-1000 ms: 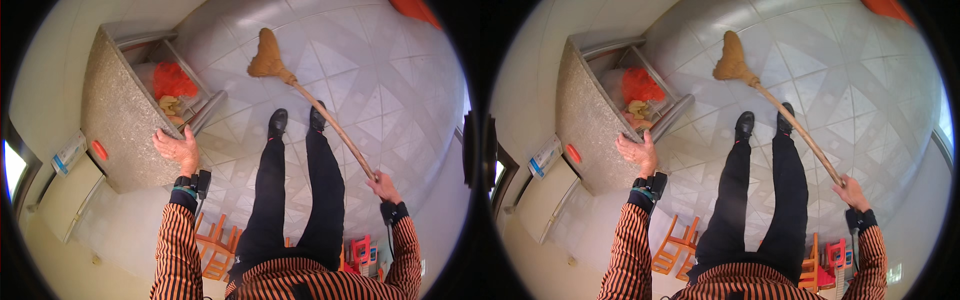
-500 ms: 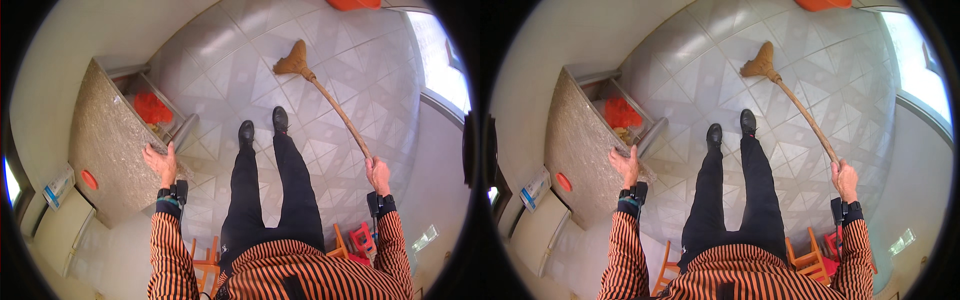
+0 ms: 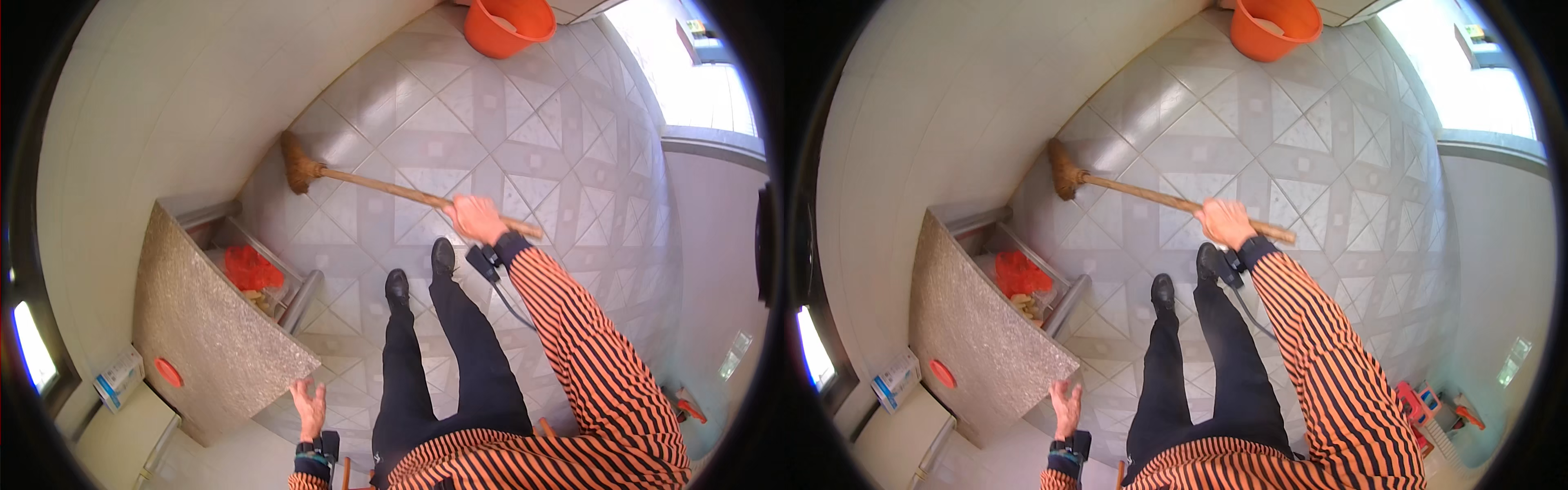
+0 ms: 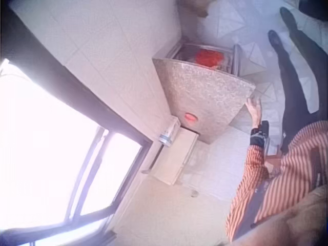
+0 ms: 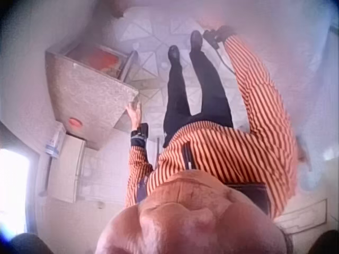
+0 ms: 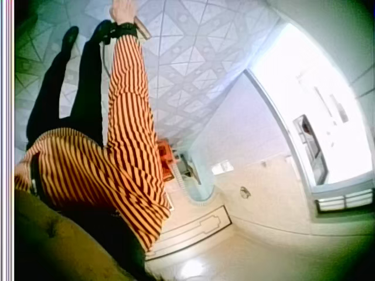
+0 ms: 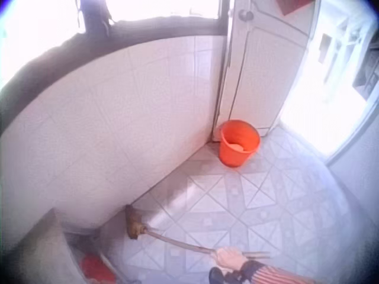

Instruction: Sweep the floor and walls with a broom.

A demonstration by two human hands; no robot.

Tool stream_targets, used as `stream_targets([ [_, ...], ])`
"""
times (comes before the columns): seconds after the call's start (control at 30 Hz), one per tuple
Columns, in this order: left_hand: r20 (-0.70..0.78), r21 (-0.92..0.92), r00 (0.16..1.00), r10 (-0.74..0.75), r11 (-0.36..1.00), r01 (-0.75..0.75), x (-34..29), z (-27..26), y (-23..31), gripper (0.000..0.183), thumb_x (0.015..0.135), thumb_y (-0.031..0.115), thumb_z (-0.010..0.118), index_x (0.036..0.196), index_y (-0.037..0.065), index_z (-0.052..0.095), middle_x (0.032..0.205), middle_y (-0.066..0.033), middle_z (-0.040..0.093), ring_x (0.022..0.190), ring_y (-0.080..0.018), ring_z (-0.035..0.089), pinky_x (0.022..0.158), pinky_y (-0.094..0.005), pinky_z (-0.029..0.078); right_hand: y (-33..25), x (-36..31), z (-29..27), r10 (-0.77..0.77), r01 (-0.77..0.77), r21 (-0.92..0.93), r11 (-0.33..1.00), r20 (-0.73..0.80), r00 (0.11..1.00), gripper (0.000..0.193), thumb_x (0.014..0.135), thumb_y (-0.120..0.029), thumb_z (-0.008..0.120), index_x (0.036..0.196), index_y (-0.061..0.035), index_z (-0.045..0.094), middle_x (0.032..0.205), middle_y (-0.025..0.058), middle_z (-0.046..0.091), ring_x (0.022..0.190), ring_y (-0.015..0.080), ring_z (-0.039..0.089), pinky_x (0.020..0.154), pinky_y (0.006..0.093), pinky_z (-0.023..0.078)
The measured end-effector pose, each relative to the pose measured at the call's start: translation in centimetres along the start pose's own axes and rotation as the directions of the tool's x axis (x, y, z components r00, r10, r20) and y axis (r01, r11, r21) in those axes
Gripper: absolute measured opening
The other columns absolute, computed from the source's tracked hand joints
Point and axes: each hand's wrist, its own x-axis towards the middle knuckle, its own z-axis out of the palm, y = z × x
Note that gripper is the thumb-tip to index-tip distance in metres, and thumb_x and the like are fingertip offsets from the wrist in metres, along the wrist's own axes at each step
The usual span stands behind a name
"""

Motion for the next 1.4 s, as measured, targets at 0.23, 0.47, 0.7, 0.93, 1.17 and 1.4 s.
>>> stream_targets([
  [0.23, 0.203, -0.282, 0.876, -0.438, 0.830, 0.481, 0.5, 3.0, 0.6, 0.032, 0.073, 0.023, 0.060, 0.093, 0.001, 0.050, 0.083, -0.0073, 0.051, 0.072, -0.0148, 0.049, 0.062, -0.0280, 0.040, 10.8, 4.5, -6.0, 0.243, -0.240, -0.148, 0.959, 0.002, 0.970, 0.034, 0.080, -0.035, 0.044, 0.079, -0.0032, 0.057, 0.074, 0.0188, 0.058, 0.072, 0.0357, 0.056, 0.063, 0.0435, 0.044],
  [0.47, 0.242, -0.308, 0.920, -0.307, 0.875, 0.373, 2.3, 1.9, 10.5, 0.026, 0.075, 0.019, 0.057, 0.093, 0.001, 0.050, 0.079, -0.0057, 0.052, 0.072, -0.0126, 0.048, 0.065, -0.0255, 0.040, 16.0, -9.3, -6.7, 0.623, -0.625, 0.083, 0.776, 0.057, 0.780, 0.040, 0.081, -0.036, 0.040, 0.079, 0.0007, 0.055, 0.078, 0.0248, 0.056, 0.076, 0.0411, 0.054, 0.066, 0.0464, 0.043],
  [0.7, 0.339, -0.300, 0.933, -0.124, 0.925, 0.232, 5.8, 0.1, 15.7, 0.026, 0.077, 0.020, 0.057, 0.090, 0.000, 0.049, 0.079, -0.0044, 0.051, 0.073, -0.0114, 0.047, 0.066, -0.0241, 0.039, 12.6, -17.0, -10.0, 0.676, -0.692, 0.202, 0.693, 0.149, 0.721, 0.040, 0.080, -0.034, 0.041, 0.077, 0.0033, 0.055, 0.074, 0.0256, 0.056, 0.073, 0.0410, 0.054, 0.065, 0.0466, 0.042],
  [0.93, 0.383, -0.237, 0.915, -0.128, 0.944, 0.231, 13.4, -0.9, 19.0, 0.024, 0.077, 0.019, 0.057, 0.092, 0.001, 0.050, 0.080, -0.0031, 0.051, 0.075, -0.0112, 0.046, 0.067, -0.0241, 0.039, 9.3, -5.3, -11.8, 0.505, -0.483, 0.295, 0.824, 0.002, 0.863, 0.032, 0.079, -0.030, 0.046, 0.075, 0.0008, 0.054, 0.068, 0.0223, 0.056, 0.066, 0.0390, 0.054, 0.058, 0.0451, 0.042],
  [1.17, 0.419, -0.218, 0.899, -0.128, 0.947, 0.237, 22.7, -6.0, 24.9, 0.019, 0.078, 0.021, 0.057, 0.087, 0.005, 0.051, 0.073, 0.0011, 0.050, 0.065, -0.0077, 0.046, 0.056, -0.0220, 0.039, 11.5, 2.1, -12.7, 0.669, -0.668, 0.199, 0.717, 0.070, 0.740, 0.035, 0.080, -0.033, 0.044, 0.083, -0.0004, 0.056, 0.076, 0.0193, 0.058, 0.075, 0.0345, 0.057, 0.065, 0.0441, 0.044],
  [1.4, 0.498, -0.131, 0.867, -0.030, 0.985, 0.110, 31.2, -11.0, 30.1, 0.017, 0.079, 0.019, 0.056, 0.086, 0.004, 0.051, 0.068, 0.0015, 0.048, 0.059, -0.0065, 0.042, 0.050, -0.0209, 0.035, 8.2, -10.7, -11.2, 0.830, -0.811, 0.485, 0.328, 0.263, 0.492, 0.043, 0.080, -0.034, 0.040, 0.073, 0.0058, 0.053, 0.063, 0.0224, 0.055, 0.061, 0.0361, 0.055, 0.057, 0.0434, 0.042],
])
